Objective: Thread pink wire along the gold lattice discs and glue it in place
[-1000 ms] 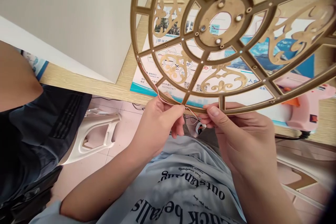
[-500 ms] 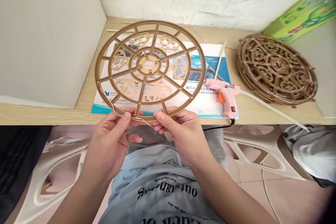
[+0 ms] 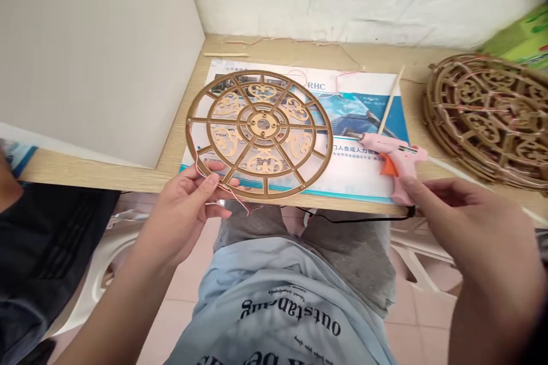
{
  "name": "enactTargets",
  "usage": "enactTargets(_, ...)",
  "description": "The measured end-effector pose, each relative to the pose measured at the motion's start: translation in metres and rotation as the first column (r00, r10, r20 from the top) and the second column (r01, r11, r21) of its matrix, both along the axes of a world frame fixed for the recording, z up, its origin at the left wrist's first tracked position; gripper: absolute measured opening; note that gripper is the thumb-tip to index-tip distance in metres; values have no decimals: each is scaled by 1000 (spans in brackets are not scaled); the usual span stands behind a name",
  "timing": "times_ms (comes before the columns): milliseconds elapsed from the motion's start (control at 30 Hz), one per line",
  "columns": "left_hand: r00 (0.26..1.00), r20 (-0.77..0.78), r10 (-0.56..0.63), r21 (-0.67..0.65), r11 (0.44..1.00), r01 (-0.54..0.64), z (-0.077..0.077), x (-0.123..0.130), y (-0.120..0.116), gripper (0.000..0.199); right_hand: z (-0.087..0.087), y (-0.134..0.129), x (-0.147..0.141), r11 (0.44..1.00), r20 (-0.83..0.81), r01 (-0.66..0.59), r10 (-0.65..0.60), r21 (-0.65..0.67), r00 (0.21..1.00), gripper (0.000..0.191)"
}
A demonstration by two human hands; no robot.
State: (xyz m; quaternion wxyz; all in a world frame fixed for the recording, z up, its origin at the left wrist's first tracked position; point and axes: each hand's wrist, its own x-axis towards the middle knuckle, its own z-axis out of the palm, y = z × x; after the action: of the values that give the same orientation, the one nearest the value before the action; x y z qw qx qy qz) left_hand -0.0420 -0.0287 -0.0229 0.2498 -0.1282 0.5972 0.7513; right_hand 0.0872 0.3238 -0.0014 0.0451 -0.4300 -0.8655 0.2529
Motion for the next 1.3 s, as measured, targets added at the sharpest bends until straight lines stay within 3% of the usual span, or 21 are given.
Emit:
enactTargets(133,998,35,-59,18,998,58,5,-3,-3,34,-9,11,-14,991,81,-135,135,-1,988,50)
enactTargets(200,995,29,-92,40,995,90,6,-1,-3,35,-13,14,-14,993,66,-117,117,-5,991,46)
enactTargets(267,993,21,-112,50,993,111,7,0,-3,38,-18,19,-9,983,-49,-41,33,-178,998,37)
enactTargets(300,993,18,-113,50,992,112,6,0,-3,39,-20,21,-5,952,-131,-11,-30,-307,991,32)
enactTargets(367,995,9,-100,44,994,100,5,-1,-3,41,-23,25,1,830,-233,-13,-141,-558,962,24)
enactTargets(433,997,-4,-83,24,996,83,3,-3,-4,44,-23,25,5,707,-258,-35,-211,-707,943,23)
enactTargets(567,996,-21,-81,-6,997,81,2,-9,-5,48,-15,12,3,542,-274,-113,-226,-832,935,33)
enactTargets(700,994,-36,-103,-5,995,103,2,-14,-8,46,-10,-3,-2,404,-337,-277,-84,-872,938,41)
enactTargets(800,993,-38,-112,14,994,112,3,-17,-11,42,-14,-11,-5,384,-392,-378,45,-842,919,47)
enactTargets(867,994,-37,-105,37,994,107,3,-18,-11,42,-17,-15,-9,376,-390,-401,108,-836,914,33)
enactTargets(1033,998,-25,-64,63,996,66,6,-20,-10,39,-18,-18,-19,403,-399,-404,101,-821,911,22)
enactTargets(1200,994,-47,-98,52,994,100,8,-20,-12,34,-12,-15,-17,354,-321,-336,102,-873,942,25)
enactTargets(1300,986,-69,-149,32,988,151,6,-19,-16,32,-9,-21,-12,284,-227,-258,141,-923,964,34)
